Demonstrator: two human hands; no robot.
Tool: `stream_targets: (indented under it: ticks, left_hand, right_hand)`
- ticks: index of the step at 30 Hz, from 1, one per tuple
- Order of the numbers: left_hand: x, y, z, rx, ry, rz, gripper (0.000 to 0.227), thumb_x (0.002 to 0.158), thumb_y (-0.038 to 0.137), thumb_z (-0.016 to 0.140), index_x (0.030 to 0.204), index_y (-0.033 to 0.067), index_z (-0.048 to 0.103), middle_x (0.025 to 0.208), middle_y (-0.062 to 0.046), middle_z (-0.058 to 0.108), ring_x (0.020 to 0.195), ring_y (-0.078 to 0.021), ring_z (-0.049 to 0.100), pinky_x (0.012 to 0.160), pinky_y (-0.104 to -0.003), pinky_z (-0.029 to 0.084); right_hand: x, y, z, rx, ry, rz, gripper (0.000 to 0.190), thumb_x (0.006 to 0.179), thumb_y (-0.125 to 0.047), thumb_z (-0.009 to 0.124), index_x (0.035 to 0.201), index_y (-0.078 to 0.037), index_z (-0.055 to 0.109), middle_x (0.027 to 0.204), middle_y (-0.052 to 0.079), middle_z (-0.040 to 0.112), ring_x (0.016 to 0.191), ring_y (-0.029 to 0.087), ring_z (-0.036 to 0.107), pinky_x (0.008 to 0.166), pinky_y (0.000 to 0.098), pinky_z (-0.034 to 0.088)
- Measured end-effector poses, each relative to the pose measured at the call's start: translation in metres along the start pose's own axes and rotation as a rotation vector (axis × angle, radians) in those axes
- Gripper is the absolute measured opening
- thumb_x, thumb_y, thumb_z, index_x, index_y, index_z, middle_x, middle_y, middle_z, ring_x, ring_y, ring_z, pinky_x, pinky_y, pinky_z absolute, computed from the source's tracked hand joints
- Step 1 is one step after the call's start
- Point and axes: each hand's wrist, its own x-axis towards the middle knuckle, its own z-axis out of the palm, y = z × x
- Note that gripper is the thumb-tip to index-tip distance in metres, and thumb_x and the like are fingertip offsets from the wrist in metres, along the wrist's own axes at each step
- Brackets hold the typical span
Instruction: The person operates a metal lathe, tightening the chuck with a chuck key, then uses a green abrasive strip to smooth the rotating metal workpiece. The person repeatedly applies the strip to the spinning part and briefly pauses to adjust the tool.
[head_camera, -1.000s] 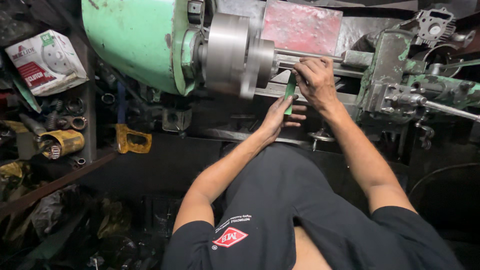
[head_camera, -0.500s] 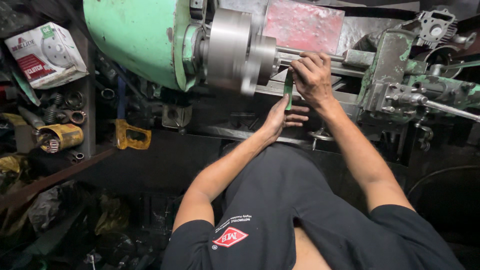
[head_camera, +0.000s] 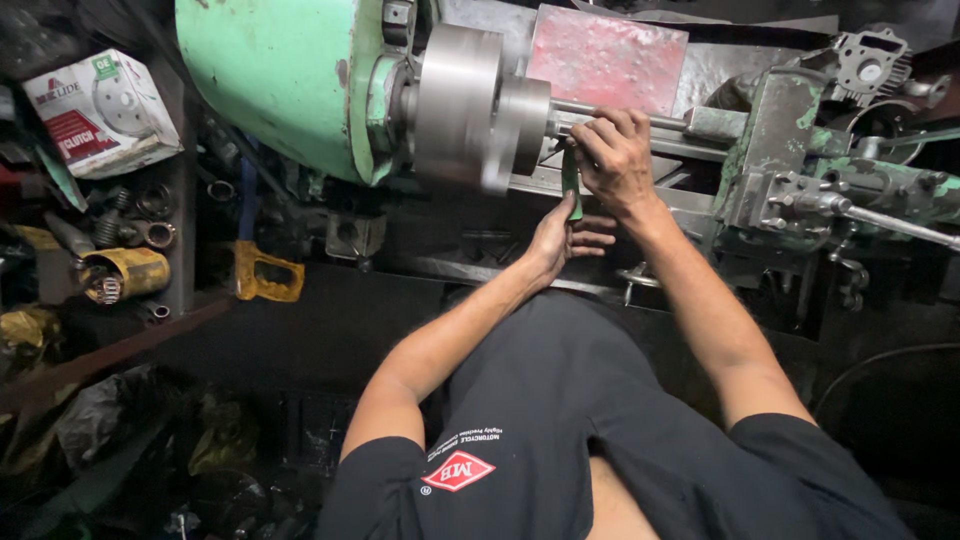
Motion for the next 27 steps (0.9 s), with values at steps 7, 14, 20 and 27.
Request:
stream_targets:
  ticks: [7, 14, 20, 27]
  left_hand:
    - [0.010, -0.010, 0.003, -0.008, -0.020, -0.019, 0.066, 0.108, 0.060, 0.025, 0.135, 0.0058, 0.050, 0.108, -0.017, 0.074, 0.089, -0.0273, 0.076, 0.075, -0.039, 0.062]
    - [0.016, -0.009, 0.005, 0.001, -0.003, -0.025, 0.063, 0.108, 0.059, 0.026, 0.131, 0.0059, 0.051, 0.108, -0.018, 0.073, 0.090, -0.0278, 0.075, 0.075, -0.040, 0.062]
    - [0.019, -0.012, 0.005, -0.012, -0.009, -0.028, 0.068, 0.110, 0.058, 0.026, 0.131, -0.0002, 0.054, 0.109, -0.018, 0.073, 0.090, -0.0274, 0.075, 0.076, -0.040, 0.063]
    - [0.025, -0.018, 0.004, -0.033, -0.023, -0.070, 0.066, 0.109, 0.057, 0.026, 0.131, 0.0019, 0.054, 0.112, -0.018, 0.073, 0.090, -0.0267, 0.075, 0.076, -0.039, 0.062]
  right_hand:
    - [-0.005, 0.005, -0.001, -0.017, 0.015, -0.012, 0.026, 0.088, -0.012, 0.080, 0.112, -0.009, 0.071, 0.106, 0.004, 0.068, 0.117, 0.025, 0.062, 0.102, 0.0434, 0.040]
    - [-0.008, 0.009, -0.009, -0.032, 0.014, -0.021, 0.023, 0.091, -0.013, 0.080, 0.112, -0.010, 0.071, 0.106, 0.004, 0.067, 0.116, 0.024, 0.061, 0.103, 0.0438, 0.039]
    - [-0.010, 0.011, -0.016, -0.042, 0.006, -0.025, 0.021, 0.092, -0.015, 0.081, 0.110, -0.010, 0.071, 0.105, 0.003, 0.067, 0.115, 0.025, 0.061, 0.104, 0.0441, 0.038]
    - [-0.014, 0.014, -0.022, -0.020, -0.030, 0.006, 0.020, 0.092, -0.013, 0.078, 0.111, -0.010, 0.071, 0.105, 0.004, 0.068, 0.115, 0.024, 0.065, 0.107, 0.0461, 0.037]
